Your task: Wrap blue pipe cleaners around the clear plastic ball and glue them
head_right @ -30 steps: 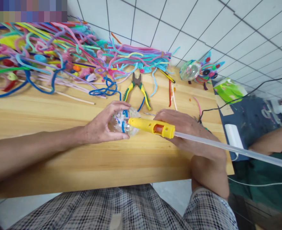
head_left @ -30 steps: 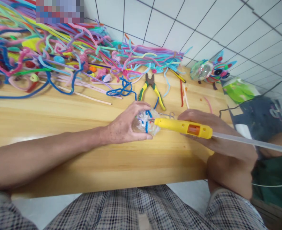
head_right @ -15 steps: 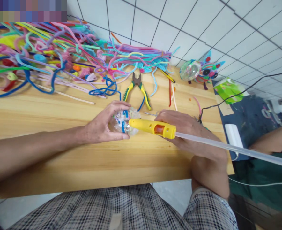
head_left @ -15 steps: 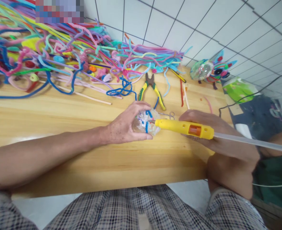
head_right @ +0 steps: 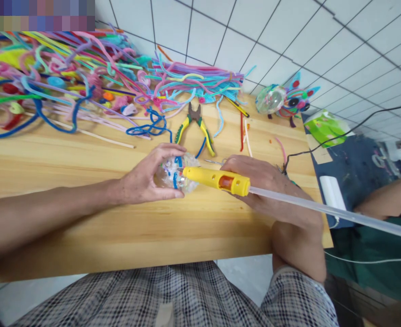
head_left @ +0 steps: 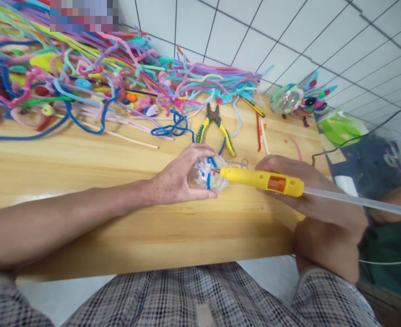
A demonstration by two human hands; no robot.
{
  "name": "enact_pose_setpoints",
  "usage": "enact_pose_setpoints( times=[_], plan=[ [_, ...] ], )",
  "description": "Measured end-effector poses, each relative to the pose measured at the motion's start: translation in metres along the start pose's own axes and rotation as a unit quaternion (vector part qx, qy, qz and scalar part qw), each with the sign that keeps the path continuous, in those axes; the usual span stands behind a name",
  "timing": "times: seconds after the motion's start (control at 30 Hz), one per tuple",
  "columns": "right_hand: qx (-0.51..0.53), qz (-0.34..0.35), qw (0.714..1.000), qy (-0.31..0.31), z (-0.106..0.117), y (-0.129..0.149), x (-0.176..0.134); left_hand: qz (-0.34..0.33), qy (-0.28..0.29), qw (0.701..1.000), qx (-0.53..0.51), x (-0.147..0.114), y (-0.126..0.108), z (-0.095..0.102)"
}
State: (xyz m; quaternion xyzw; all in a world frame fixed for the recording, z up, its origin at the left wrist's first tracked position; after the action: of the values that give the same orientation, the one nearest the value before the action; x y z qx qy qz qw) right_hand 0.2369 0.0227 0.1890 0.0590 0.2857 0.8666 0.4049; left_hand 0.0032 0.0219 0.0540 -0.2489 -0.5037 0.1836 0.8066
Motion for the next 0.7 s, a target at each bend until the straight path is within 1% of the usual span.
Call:
enact_pose_setpoints(
  times=[0.2, 0.47, 0.7],
  plan=[
    [0.002, 0.004, 1.000, 0.002, 0.0010, -0.0003, -0.0019, -0.001, 0.008, 1.000, 0.008, 0.0007, -0.0003, 0.0004],
    [0.007, -0.012, 1.000, 0.013, 0.0007, -0.0015, -0.0027, 0.008, 0.009, 1.000, 0.007, 0.0008, -0.0006, 0.0000],
    [0.008, -0.018, 1.000, -0.006, 0.0007, -0.0025, -0.0001, 0.003, 0.014, 1.000, 0.010, 0.0008, -0.0007, 0.0008]
  ],
)
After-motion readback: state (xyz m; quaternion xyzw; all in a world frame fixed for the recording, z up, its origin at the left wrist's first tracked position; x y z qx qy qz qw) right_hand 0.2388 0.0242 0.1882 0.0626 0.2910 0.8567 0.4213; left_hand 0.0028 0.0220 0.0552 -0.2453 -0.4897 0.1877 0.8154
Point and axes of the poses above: each hand's wrist, its own x-axis towards the middle knuckle, its own z-axis out of the back of the hand, y = z × x, the point moved 5 cm from there along x, towards the middle knuckle, and after that the axes turned 8 degrees about -z, right-handed, at the moved point
